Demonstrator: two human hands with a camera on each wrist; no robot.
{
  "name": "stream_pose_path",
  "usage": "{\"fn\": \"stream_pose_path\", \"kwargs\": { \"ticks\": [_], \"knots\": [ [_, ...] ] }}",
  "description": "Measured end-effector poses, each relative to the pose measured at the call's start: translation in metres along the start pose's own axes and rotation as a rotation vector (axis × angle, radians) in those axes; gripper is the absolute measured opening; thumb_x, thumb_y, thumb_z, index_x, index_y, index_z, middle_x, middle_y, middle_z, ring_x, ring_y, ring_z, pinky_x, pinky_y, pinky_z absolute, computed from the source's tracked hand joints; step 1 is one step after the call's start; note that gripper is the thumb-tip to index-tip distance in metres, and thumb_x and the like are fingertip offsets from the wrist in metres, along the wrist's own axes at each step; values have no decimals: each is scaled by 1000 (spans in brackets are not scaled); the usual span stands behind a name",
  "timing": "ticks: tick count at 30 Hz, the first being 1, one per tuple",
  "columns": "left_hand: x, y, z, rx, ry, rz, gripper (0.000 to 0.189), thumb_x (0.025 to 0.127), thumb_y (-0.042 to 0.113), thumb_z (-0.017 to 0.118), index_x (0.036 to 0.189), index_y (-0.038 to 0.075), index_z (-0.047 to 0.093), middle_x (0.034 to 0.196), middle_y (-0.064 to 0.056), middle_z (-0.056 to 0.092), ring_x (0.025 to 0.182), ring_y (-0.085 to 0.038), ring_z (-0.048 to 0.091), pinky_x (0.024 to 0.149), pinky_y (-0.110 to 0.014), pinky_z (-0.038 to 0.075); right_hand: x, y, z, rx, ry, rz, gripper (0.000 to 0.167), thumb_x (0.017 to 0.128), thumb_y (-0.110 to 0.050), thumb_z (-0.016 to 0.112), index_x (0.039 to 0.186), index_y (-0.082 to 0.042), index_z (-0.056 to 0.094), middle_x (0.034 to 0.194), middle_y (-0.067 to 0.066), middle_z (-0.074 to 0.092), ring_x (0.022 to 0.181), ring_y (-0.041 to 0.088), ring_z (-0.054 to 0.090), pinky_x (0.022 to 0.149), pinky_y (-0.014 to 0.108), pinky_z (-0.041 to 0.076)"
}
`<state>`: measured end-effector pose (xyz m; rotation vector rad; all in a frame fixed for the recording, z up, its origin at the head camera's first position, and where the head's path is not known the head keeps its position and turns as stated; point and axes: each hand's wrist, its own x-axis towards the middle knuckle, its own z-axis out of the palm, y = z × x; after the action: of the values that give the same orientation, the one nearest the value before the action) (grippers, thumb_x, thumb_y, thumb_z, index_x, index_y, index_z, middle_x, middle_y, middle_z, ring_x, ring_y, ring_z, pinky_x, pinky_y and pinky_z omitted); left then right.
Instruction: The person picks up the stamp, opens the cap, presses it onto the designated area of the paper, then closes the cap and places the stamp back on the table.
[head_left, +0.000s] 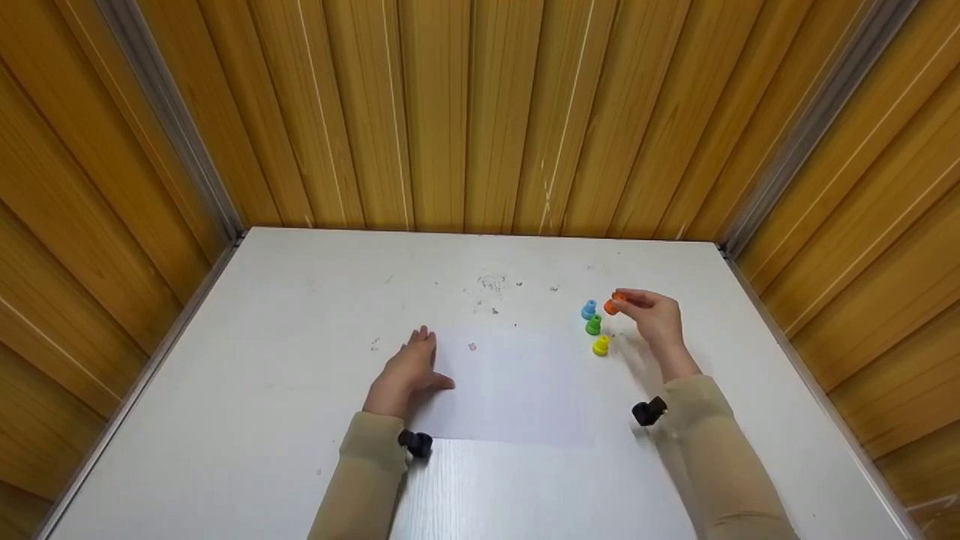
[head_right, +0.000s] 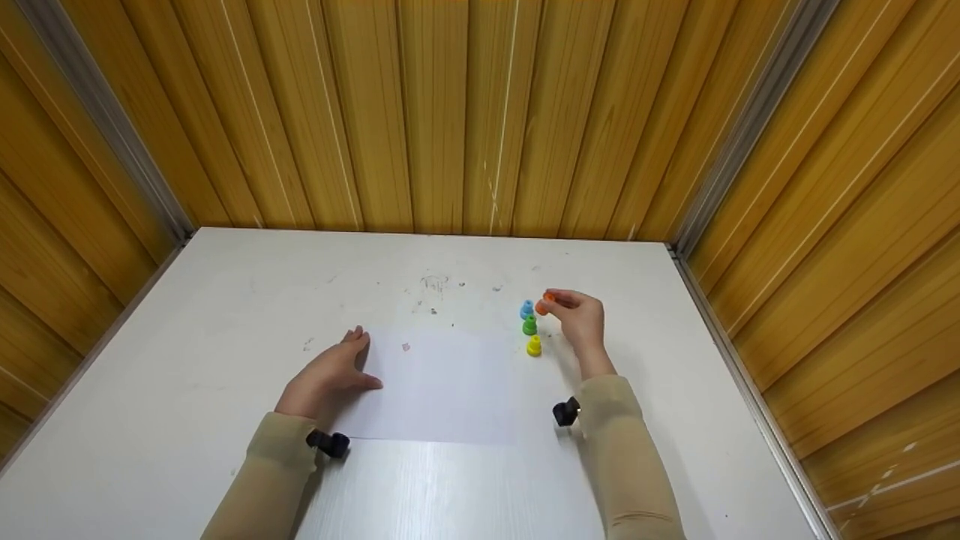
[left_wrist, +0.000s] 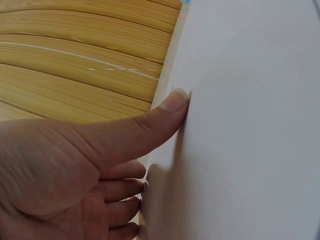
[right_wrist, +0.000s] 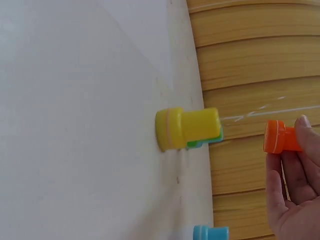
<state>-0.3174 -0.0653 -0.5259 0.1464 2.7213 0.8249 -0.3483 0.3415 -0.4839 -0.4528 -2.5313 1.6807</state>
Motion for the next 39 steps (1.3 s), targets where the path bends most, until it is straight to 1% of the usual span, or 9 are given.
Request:
{"fn": "stream_pose_path", "kwargs": {
  "ticks": [4,9,13,18,21,24,27,32,39],
  "knots": [
    [-1,5,-3,-54,21,9,104,82,24,88,161,0,26,172,-17,15,161,-33,12,133,-49,15,-13,-11,10,50,-26,-77,41,94,-25,76,131,-8,70,128,6,73,116,14,66,109,25,52],
    [-4,18,-2,-182,90,94,89,89,23,82,159,0,32,170,-17,26,159,-33,22,132,-49,20,-32,-21,33,138,-94,-155,40,93,-24,78,127,-6,72,118,-2,77,103,5,68,92,11,56],
    [-4,31,5,-310,168,205,74,91,26,79,152,0,46,159,-21,45,151,-38,39,127,-50,33,-49,-26,56,202,-133,-185,38,92,-19,78,126,-4,72,118,0,77,104,5,70,92,13,57],
    [-5,50,19,-520,256,311,59,93,23,78,143,-1,57,147,-19,60,139,-35,56,118,-46,47,-68,-26,84,271,-166,-224,31,93,-12,76,123,-2,73,118,6,77,104,10,71,95,17,58],
    [-7,58,27,-637,261,358,51,92,19,79,137,1,63,137,-17,67,127,-31,66,110,-39,54,-78,-23,99,292,-174,-236,28,94,-9,74,122,-1,74,117,8,77,104,13,72,94,18,59],
    [-9,63,33,-724,219,379,46,91,17,79,134,3,66,130,-14,72,118,-27,72,100,-33,59,-86,-19,113,319,-186,-233,27,94,-6,74,121,-1,74,117,9,77,104,15,72,93,19,59],
    [-9,65,38,-768,197,393,43,90,16,79,130,3,69,124,-14,74,110,-26,74,94,-29,62,-92,-15,125,364,-202,-218,26,93,-4,74,119,-1,74,115,8,77,104,15,72,93,20,60],
    [-9,65,41,-804,228,417,34,90,15,79,121,3,74,115,-15,77,104,-25,76,91,-28,63,-97,-13,135,471,-212,-221,27,91,-2,76,117,2,73,111,6,78,101,14,72,92,22,61],
    [-8,64,40,-803,250,423,29,89,14,80,114,1,76,109,-16,78,97,-25,77,87,-27,64,-97,-11,138,500,-220,-213,29,91,-5,76,119,2,73,113,6,78,104,14,73,93,22,60]
  ]
}}
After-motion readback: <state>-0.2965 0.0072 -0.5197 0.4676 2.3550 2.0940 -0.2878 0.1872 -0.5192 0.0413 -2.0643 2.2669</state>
